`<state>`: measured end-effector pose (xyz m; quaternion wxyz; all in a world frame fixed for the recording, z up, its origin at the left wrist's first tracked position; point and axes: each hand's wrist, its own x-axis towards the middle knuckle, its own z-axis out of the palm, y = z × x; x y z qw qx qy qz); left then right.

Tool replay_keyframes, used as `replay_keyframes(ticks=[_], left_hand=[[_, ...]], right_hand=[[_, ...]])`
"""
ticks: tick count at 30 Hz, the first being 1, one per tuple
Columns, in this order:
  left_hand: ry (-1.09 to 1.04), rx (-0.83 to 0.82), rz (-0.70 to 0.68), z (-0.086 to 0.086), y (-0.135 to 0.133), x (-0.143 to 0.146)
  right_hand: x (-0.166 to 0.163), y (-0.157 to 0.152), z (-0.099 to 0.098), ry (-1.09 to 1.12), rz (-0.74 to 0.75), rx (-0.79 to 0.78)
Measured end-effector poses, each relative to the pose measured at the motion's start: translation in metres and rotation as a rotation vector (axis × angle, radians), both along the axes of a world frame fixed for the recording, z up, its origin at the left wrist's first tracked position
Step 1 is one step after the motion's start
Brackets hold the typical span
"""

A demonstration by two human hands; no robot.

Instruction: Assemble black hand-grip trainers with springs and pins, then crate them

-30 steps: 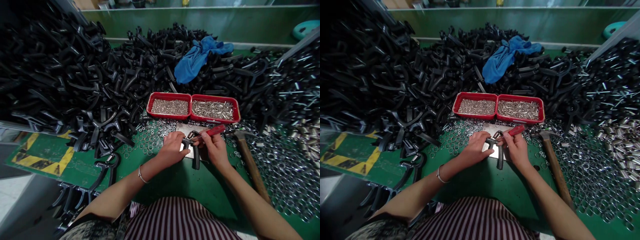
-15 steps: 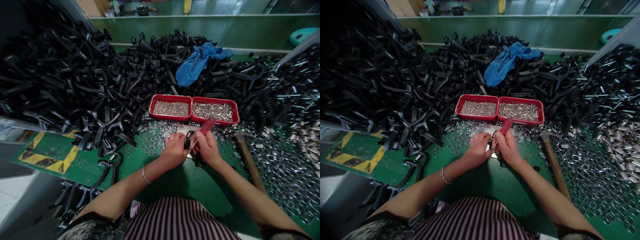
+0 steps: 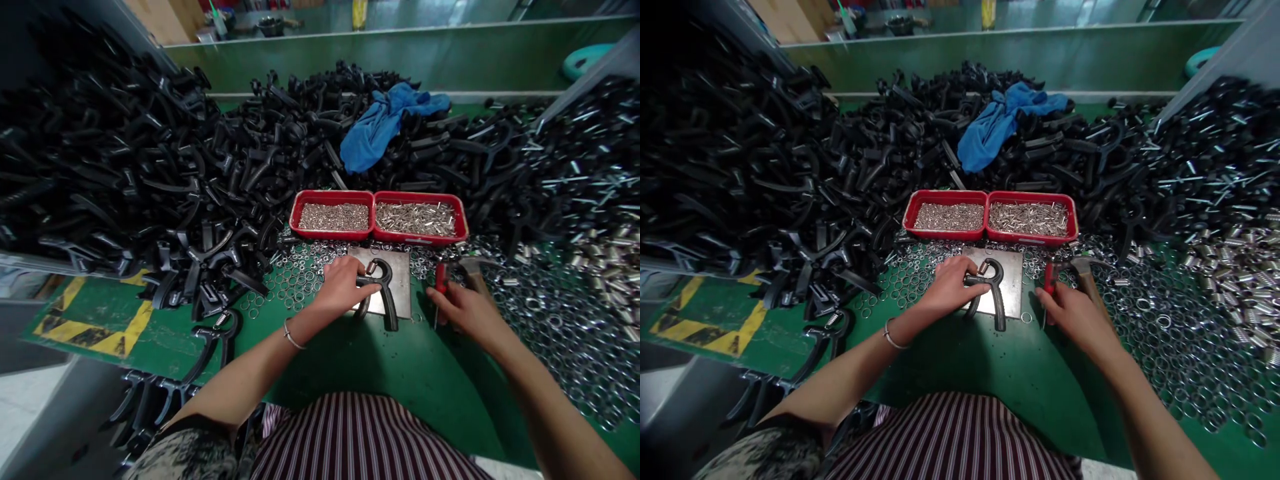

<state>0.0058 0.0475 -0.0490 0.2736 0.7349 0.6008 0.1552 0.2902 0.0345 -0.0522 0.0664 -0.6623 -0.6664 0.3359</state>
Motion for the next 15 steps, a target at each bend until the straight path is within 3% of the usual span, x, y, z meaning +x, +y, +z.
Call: replay_keyframes(ticks=[4,6,9,11,15], left_hand=[[-0.006,-0.047,0.004,0.000,0.011,0.005],[-0.013,-0.070,-0.005,0.001,0.015,0.004],[0.012,-0.063,-0.033,0.003,0.016,0.000],[0.053,0.008,-0.045,0.006,0.012,-0.003],[0.157,0.166,-0.168,0.010,0.000,-0.006]], right_hand=[[-0.002,-0.005,0.014,-0.393,0.079,0.301],[-0.014,-0.003,0.023,-0.314,0.115,0.406],[-0.042,0.001,0.028,0.013,0.238,0.424],[-0.062,0.003,0.022,0.150,0.285,0.402],[-0.085,0.001,0.003,0.151,0.251,0.334]])
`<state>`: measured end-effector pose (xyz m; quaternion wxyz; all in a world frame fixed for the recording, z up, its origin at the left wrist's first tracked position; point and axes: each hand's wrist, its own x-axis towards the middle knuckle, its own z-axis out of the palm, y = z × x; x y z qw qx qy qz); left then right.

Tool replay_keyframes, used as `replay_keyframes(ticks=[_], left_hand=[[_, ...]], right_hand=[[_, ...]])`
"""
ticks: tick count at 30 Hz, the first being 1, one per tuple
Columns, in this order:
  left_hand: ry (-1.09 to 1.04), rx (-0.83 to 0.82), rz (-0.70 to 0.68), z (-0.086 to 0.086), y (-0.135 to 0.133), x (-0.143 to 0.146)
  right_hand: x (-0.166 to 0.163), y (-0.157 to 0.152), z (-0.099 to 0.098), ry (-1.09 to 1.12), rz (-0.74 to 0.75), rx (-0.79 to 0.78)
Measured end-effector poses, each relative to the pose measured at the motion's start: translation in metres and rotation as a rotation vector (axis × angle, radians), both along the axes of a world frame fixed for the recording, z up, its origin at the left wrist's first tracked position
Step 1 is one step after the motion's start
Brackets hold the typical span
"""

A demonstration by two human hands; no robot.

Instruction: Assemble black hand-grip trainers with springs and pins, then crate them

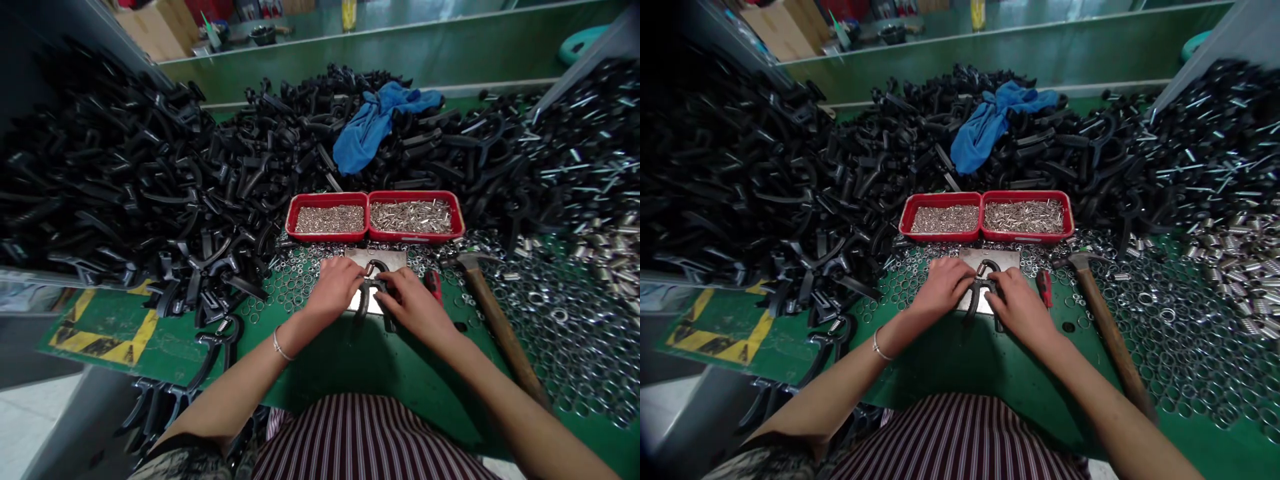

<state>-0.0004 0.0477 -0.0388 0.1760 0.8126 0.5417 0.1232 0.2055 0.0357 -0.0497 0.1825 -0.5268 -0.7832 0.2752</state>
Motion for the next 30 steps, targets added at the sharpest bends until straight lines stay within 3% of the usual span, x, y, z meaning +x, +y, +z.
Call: replay_keyframes(ticks=[4,11,20,26,30], left_hand=[[0.124,0.052,-0.124,0.004,-0.004,0.005],[0.420,0.264,-0.340,0.017,0.008,0.020],[0.533,0.418,-0.662,0.028,0.022,0.032],[0.540,0.401,-0.691,0.029,0.028,0.033],[0.499,0.404,-0.589,0.020,0.024,0.027]], right_hand=[[-0.002,-0.003,-0.008,0.003,-0.030,-0.026],[-0.002,-0.005,-0.006,0.009,-0.066,-0.025],[-0.004,-0.007,-0.007,-0.069,-0.105,0.013],[-0.005,-0.009,-0.010,-0.123,-0.115,0.028],[-0.008,-0.010,-0.009,-0.142,-0.123,0.040]])
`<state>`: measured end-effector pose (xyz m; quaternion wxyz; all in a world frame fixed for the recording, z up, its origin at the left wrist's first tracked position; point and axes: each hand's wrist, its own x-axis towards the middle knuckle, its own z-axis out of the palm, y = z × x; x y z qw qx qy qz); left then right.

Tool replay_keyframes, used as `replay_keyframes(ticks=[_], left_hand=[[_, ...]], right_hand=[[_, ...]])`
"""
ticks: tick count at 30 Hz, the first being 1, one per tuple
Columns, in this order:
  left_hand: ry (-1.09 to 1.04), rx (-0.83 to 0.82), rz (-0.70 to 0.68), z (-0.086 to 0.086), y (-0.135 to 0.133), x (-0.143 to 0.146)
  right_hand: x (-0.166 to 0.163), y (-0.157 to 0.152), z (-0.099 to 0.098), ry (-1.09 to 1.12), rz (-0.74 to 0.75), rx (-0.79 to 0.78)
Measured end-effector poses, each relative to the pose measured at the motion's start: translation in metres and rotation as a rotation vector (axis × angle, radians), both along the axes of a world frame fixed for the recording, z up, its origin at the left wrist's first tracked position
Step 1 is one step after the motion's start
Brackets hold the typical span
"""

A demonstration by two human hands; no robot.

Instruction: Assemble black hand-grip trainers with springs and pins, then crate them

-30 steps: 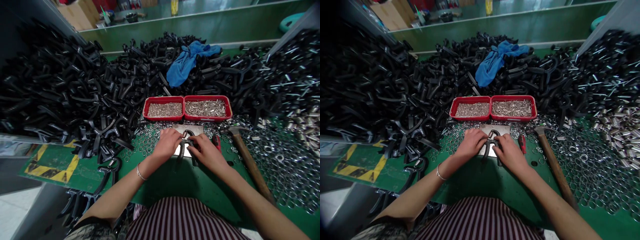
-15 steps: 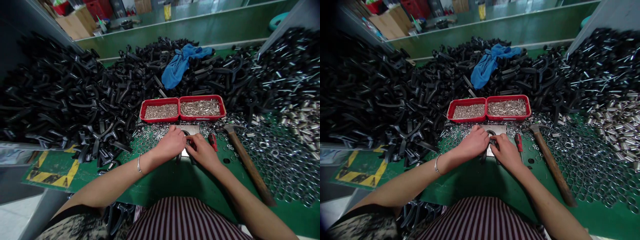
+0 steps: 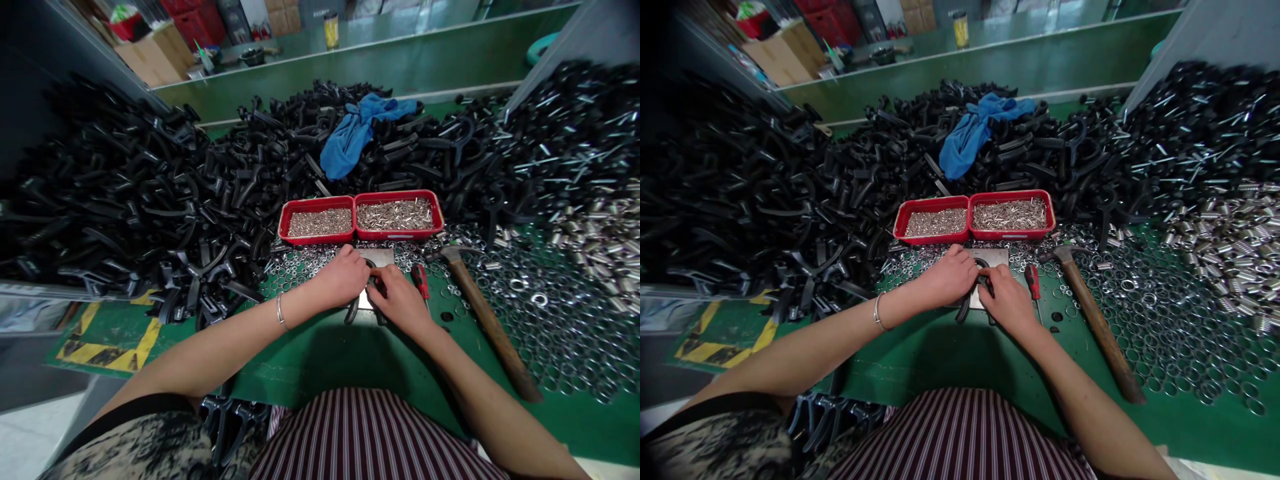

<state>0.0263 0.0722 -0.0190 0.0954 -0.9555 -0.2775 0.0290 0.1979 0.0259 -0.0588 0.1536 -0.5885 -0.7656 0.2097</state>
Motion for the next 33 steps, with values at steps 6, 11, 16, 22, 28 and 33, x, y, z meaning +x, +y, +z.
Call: replay_keyframes(ticks=[6,11,16,22,28,33], left_hand=[[-0.143,-0.057,0.472,-0.015,-0.001,-0.022],[-0.447,-0.325,0.658,-0.014,-0.006,-0.037],[-0.520,-0.492,0.664,-0.009,-0.008,-0.027],[-0.369,-0.386,0.622,-0.013,-0.006,-0.014],[-0.525,-0.239,0.508,0.009,0.028,-0.058],[-0.090,-0.187,0.755,0.025,0.101,-0.098]], right_hand=[[-0.003,-0.002,0.002,-0.001,-0.011,0.011],[-0.003,-0.002,0.001,0.003,-0.004,0.028],[-0.005,0.000,0.003,-0.025,-0.016,0.015],[-0.006,-0.004,0.003,-0.001,-0.022,-0.008],[0.011,0.024,0.032,0.145,0.080,0.115],[-0.028,0.107,0.061,-0.128,0.272,0.333]])
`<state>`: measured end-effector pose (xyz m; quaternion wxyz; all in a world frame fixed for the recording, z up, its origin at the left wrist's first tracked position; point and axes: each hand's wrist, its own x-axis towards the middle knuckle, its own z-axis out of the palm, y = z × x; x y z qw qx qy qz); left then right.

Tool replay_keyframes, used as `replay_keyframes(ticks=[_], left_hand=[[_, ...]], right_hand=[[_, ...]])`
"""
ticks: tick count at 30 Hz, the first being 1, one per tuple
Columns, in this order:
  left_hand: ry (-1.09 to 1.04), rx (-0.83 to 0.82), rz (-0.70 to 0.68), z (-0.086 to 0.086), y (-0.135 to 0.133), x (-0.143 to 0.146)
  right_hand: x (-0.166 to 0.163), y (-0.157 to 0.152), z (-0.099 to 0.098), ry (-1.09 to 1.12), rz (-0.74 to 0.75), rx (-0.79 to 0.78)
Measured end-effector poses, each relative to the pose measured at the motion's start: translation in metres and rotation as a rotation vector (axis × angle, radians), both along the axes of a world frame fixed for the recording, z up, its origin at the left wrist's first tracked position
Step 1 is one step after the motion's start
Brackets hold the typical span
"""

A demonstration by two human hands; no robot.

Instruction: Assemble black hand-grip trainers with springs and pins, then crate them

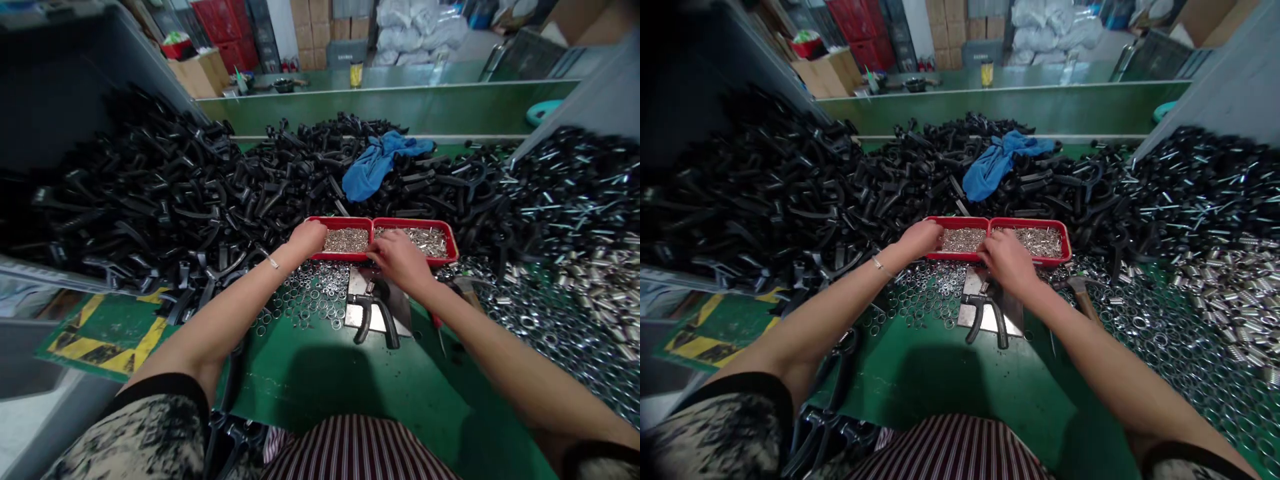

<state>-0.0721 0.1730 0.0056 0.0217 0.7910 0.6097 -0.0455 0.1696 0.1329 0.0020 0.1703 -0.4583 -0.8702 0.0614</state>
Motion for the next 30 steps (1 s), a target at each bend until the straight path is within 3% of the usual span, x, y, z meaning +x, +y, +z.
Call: replay_keyframes(ticks=[3,7,11,20,25,30], left_hand=[[0.036,-0.042,-0.011,-0.005,0.015,-0.005],[0.017,0.040,-0.028,-0.017,0.001,-0.004],[-0.036,0.110,-0.035,-0.023,-0.010,-0.005],[-0.077,0.184,-0.018,-0.026,-0.009,-0.002],[-0.099,0.181,0.034,-0.028,-0.012,-0.005],[-0.132,0.193,0.067,-0.030,-0.014,-0.007]], right_hand=[[-0.036,0.048,-0.003,-0.191,0.104,0.016],[-0.056,0.079,-0.020,-0.248,0.152,0.000],[-0.055,0.081,-0.028,-0.267,0.139,-0.013],[-0.060,0.075,-0.025,-0.143,0.063,-0.057],[-0.043,0.051,-0.012,0.037,-0.007,-0.080],[0.013,-0.025,-0.014,0.387,-0.062,-0.315]])
